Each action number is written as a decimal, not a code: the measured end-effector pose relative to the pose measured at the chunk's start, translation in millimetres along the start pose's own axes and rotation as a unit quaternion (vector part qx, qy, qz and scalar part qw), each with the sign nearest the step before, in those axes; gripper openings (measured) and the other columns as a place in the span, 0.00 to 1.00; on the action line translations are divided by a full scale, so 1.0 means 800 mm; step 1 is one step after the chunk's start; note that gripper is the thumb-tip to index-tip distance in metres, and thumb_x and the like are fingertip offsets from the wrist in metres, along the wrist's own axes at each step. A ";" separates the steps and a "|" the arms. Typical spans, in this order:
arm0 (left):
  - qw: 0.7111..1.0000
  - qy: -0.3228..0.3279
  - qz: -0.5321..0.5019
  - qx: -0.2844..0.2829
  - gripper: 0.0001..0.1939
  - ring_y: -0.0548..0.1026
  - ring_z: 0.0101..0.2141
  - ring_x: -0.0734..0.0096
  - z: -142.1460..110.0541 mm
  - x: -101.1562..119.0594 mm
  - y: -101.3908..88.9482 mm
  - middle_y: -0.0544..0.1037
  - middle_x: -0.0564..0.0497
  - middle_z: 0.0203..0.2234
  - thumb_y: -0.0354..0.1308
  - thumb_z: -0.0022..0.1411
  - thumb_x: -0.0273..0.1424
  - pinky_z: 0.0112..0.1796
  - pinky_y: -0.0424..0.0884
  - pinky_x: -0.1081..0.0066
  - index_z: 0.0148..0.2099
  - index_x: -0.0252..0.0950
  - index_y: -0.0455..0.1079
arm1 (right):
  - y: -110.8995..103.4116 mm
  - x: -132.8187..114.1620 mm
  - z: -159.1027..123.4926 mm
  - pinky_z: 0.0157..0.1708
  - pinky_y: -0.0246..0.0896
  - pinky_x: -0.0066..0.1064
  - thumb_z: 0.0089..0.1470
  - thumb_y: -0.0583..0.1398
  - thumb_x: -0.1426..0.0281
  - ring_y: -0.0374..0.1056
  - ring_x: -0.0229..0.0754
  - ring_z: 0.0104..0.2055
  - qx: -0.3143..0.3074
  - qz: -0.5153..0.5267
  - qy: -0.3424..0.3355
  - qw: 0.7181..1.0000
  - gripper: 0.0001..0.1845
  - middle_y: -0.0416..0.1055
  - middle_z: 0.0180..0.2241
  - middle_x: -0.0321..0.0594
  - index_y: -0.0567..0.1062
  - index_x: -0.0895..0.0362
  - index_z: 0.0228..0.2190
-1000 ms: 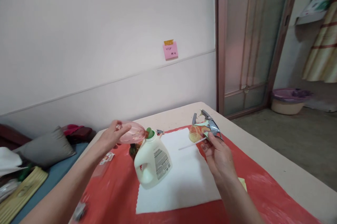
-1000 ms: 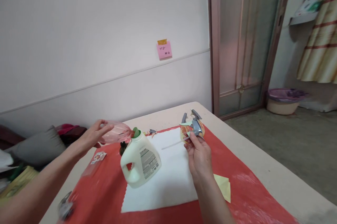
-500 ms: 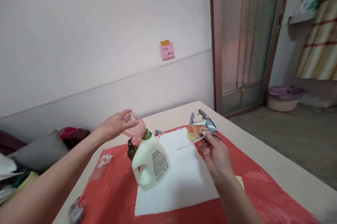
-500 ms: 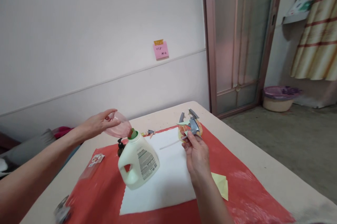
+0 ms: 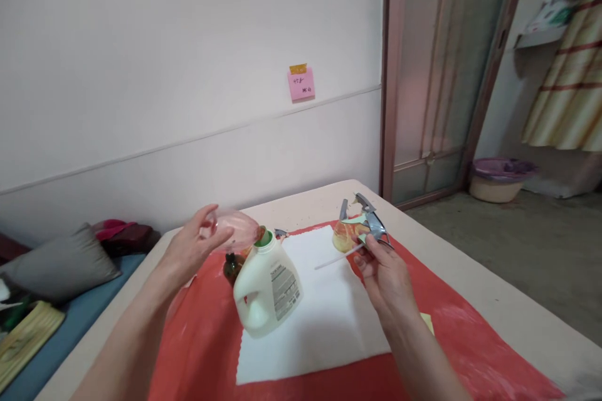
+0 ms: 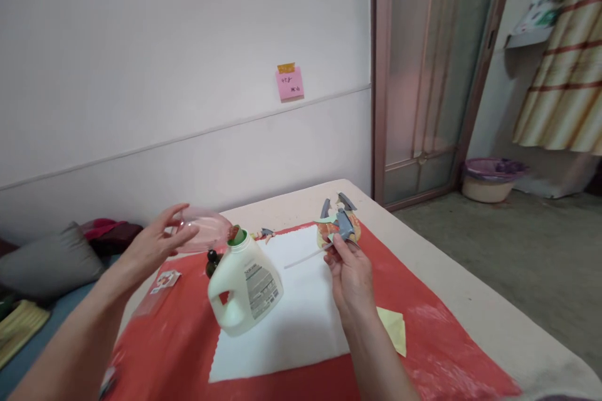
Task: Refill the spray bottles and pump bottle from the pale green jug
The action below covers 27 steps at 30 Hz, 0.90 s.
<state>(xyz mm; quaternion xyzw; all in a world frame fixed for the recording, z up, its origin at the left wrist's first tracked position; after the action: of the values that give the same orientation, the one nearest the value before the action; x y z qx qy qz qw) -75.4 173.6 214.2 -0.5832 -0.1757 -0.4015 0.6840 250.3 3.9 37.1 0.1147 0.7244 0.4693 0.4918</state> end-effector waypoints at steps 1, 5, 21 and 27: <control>0.999 -0.021 -0.034 0.016 0.41 0.79 0.39 0.54 -0.010 -0.022 0.002 0.77 0.43 0.49 0.68 0.49 0.53 0.38 0.74 0.61 0.63 0.46 0.68 | -0.001 0.002 -0.001 0.21 0.68 0.20 0.41 0.75 0.67 0.70 0.33 0.25 0.010 -0.003 0.011 1.000 0.12 0.77 0.26 0.35 0.81 0.56 0.28; 0.943 -0.116 -0.299 0.092 0.38 0.79 0.31 0.68 -0.057 -0.102 0.023 0.77 0.50 0.46 0.71 0.48 0.48 0.30 0.75 0.69 0.60 0.48 0.66 | 0.000 0.011 -0.004 0.23 0.69 0.20 0.39 0.76 0.67 0.70 0.33 0.26 0.035 -0.014 0.041 0.998 0.14 0.78 0.27 0.36 0.81 0.57 0.28; 0.731 -0.210 -0.634 -0.138 0.29 0.78 0.52 0.52 -0.187 -0.120 0.196 0.80 0.46 0.47 0.75 0.42 0.31 0.47 0.75 0.59 0.47 0.45 0.71 | 0.046 -0.030 -0.042 0.36 0.75 0.23 0.33 0.79 0.61 0.76 0.38 0.41 -0.025 -0.010 -0.026 0.999 0.27 0.79 0.42 0.41 0.82 0.56 0.36; 0.793 -0.156 -0.566 -0.162 0.49 0.78 0.46 0.56 -0.174 -0.139 0.211 0.76 0.46 0.49 0.76 0.31 0.26 0.40 0.72 0.66 0.58 0.48 0.64 | 0.053 -0.042 -0.055 0.31 0.73 0.23 0.35 0.78 0.63 0.74 0.36 0.36 -0.040 -0.057 -0.050 0.996 0.23 0.78 0.38 0.38 0.82 0.55 0.35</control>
<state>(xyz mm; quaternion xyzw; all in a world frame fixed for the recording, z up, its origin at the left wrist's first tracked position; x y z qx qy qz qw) -48.1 81.1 -11.2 -0.5367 -0.5109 -0.6429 0.1938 218.3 -19.7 94.3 0.0768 0.6850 0.4622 0.5580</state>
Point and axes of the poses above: each hand's wrist, its own z-axis towards the middle knuckle, its own y-axis out of the palm, x = y × z, the point moved 7 cm from there along z, towards the middle knuckle
